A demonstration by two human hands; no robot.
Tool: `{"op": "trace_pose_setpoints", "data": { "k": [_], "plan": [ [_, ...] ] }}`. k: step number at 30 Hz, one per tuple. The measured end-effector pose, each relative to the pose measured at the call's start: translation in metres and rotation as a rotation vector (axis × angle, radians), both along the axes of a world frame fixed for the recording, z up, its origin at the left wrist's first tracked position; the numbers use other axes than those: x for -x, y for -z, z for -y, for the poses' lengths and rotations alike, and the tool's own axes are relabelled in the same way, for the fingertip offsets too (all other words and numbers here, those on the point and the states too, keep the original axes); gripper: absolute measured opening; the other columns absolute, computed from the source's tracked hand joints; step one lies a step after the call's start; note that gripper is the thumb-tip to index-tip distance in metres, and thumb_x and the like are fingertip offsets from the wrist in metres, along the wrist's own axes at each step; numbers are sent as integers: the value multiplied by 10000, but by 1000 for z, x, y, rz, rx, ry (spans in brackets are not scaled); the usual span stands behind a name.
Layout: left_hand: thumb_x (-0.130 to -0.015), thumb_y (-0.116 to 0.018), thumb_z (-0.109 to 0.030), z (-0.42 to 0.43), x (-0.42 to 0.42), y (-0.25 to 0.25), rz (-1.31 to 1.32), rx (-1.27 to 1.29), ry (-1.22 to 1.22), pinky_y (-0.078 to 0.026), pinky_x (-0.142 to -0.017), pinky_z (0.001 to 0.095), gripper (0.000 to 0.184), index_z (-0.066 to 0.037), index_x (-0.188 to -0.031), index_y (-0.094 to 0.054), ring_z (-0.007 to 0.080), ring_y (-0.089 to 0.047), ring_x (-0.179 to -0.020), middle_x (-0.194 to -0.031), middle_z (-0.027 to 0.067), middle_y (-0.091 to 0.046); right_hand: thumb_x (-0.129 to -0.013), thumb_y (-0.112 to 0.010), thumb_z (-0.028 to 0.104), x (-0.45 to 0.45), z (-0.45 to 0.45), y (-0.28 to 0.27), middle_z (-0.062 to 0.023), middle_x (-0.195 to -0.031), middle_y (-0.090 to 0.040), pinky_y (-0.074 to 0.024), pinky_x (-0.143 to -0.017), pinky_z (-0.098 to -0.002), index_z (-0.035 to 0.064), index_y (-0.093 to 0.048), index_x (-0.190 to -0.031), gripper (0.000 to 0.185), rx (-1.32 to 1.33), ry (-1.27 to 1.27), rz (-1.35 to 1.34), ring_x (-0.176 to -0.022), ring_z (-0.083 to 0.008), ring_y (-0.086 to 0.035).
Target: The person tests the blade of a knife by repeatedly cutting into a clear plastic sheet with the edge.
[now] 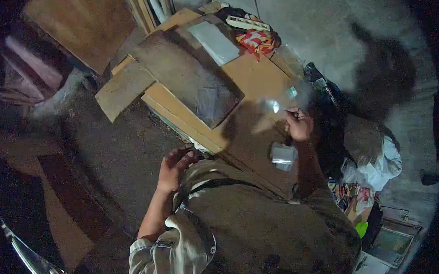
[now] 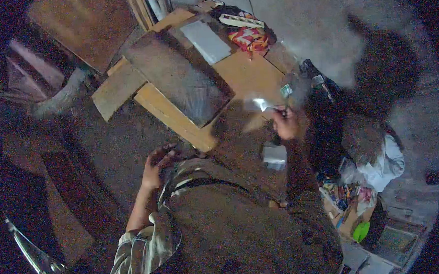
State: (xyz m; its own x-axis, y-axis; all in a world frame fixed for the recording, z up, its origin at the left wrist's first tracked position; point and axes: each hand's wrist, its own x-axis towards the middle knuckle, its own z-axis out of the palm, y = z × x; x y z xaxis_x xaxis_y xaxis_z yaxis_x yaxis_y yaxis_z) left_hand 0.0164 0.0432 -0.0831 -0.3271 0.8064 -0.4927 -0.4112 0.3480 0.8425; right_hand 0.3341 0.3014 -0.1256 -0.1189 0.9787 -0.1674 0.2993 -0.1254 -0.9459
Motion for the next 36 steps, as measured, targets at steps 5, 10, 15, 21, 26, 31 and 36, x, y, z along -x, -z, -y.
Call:
{"op": "trace_pose_setpoints", "data": {
  "k": [5, 10, 15, 21, 26, 31, 36],
  "plan": [
    [-871, -607, -168, 19, 20, 14, 26, -26, -6, -442, -734, 274, 282, 0, -1096, -574, 136, -584, -812, -875, 59, -624, -815, -658, 165, 23, 9, 66, -22, -743, -564, -387, -454, -263, 34, -558, -956, 217, 164, -217, 52, -514, -97, -493],
    [-868, -616, -175, 44, 38, 36, 72, 30, -74, -442, -742, 260, 296, -1, -1102, -570, 126, -575, -822, -879, 45, -619, -784, -672, 168, 3, 6, 143, -30, -734, -570, -419, -494, -279, 30, -557, -945, 241, -22, -274, 498, -548, -116, -519],
    [-874, -610, -191, 60, 45, 42, 84, 49, -58, -440, -738, 251, 302, 1, -1104, -567, 130, -577, -820, -915, 49, -630, -771, -676, 133, -20, -5, 160, -70, -741, -594, -457, -547, -300, 14, -554, -949, 247, 24, -236, 507, -608, -168, -571],
    [-873, -612, -211, 68, 40, 54, 111, 74, -120, -442, -739, 264, 328, 4, -1116, -559, 140, -586, -825, -920, 59, -637, -759, -697, 121, -11, 11, 156, -66, -729, -597, -471, -577, -325, 7, -577, -906, 222, -264, -245, 591, -645, -167, -586],
    [-874, -607, -206, 57, 31, 50, 77, 44, -152, -441, -749, 272, 355, 19, -1140, -541, 153, -588, -825, -924, 74, -637, -738, -709, 94, -30, -10, 178, -59, -733, -611, -473, -586, -341, 25, -595, -867, 186, -362, -316, 488, -634, -160, -575],
    [-867, -614, -185, 39, 16, 32, 71, 28, -122, -452, -770, 286, 347, 21, -1137, -542, 161, -592, -839, -929, 85, -638, -749, -680, 77, -39, -17, 167, -41, -734, -591, -468, -564, -327, 40, -592, -898, 177, 45, -353, 225, -632, -164, -558],
    [-878, -603, -195, 31, 1, 42, -31, 137, -69, -465, -777, 305, 342, 33, -1128, -552, 165, -591, -855, -939, 107, -643, -806, -614, 77, -14, 2, 107, -15, -630, -515, -436, -466, -277, 57, -553, -921, 132, -143, -272, 487, -567, -141, -531]
  ]
}}
